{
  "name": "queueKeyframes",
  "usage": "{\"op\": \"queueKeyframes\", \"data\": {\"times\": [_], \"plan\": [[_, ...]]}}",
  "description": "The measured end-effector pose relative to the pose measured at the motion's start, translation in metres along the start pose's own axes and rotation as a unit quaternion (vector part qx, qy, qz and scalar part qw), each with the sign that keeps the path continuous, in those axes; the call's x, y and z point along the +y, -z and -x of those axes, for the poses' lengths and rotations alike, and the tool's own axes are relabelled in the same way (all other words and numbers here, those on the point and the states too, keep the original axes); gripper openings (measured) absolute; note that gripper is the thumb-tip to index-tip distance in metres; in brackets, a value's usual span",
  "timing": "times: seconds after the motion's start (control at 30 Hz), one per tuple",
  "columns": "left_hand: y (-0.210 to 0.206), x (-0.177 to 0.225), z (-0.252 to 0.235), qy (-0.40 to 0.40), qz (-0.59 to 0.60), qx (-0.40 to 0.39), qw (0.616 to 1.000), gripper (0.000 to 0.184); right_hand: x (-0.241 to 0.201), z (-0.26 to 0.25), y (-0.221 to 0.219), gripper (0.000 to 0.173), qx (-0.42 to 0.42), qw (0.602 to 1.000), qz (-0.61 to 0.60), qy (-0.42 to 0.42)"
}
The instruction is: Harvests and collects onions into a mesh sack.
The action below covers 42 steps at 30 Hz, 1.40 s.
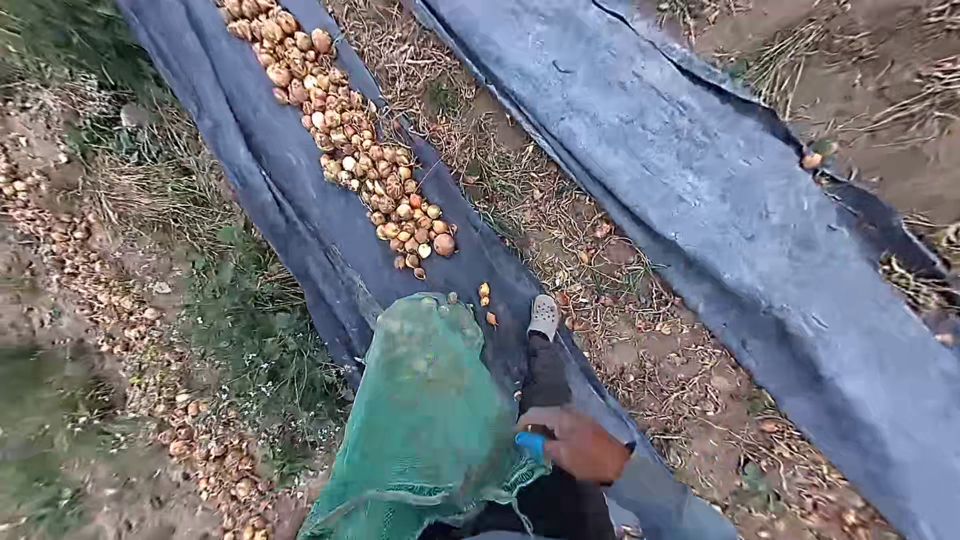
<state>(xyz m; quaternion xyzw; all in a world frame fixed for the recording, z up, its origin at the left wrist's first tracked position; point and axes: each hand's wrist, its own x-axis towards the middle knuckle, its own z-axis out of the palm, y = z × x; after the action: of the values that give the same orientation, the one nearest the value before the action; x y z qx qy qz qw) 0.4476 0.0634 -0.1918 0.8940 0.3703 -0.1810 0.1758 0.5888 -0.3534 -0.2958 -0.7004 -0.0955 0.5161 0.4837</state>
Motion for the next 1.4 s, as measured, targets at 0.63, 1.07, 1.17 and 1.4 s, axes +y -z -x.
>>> {"op": "queueKeyframes", "data": {"times": [0.63, 1.07, 1.17, 1.4], "plan": [[-0.062, 0.056, -0.589, -0.246, 0.031, -0.140, 0.958, 0.024, 0.193, -0.443, -0.048, 0.048, 0.293, 0.831, -0.182, -0.437], [-0.258, -0.019, -0.623, -0.059, 0.098, -0.181, 0.977, 0.032, 0.324, -0.630, -0.073, 0.062, 0.439, 0.678, -0.062, -0.586], [-0.265, -0.013, -0.621, -0.059, 0.125, -0.180, 0.974, 0.027, 0.302, -0.641, -0.046, 0.081, 0.428, 0.721, -0.008, -0.545], [-0.280, 0.005, -0.615, -0.051, 0.092, -0.163, 0.981, 0.025, 0.309, -0.639, -0.014, 0.072, 0.303, 0.840, 0.052, -0.448]]}}
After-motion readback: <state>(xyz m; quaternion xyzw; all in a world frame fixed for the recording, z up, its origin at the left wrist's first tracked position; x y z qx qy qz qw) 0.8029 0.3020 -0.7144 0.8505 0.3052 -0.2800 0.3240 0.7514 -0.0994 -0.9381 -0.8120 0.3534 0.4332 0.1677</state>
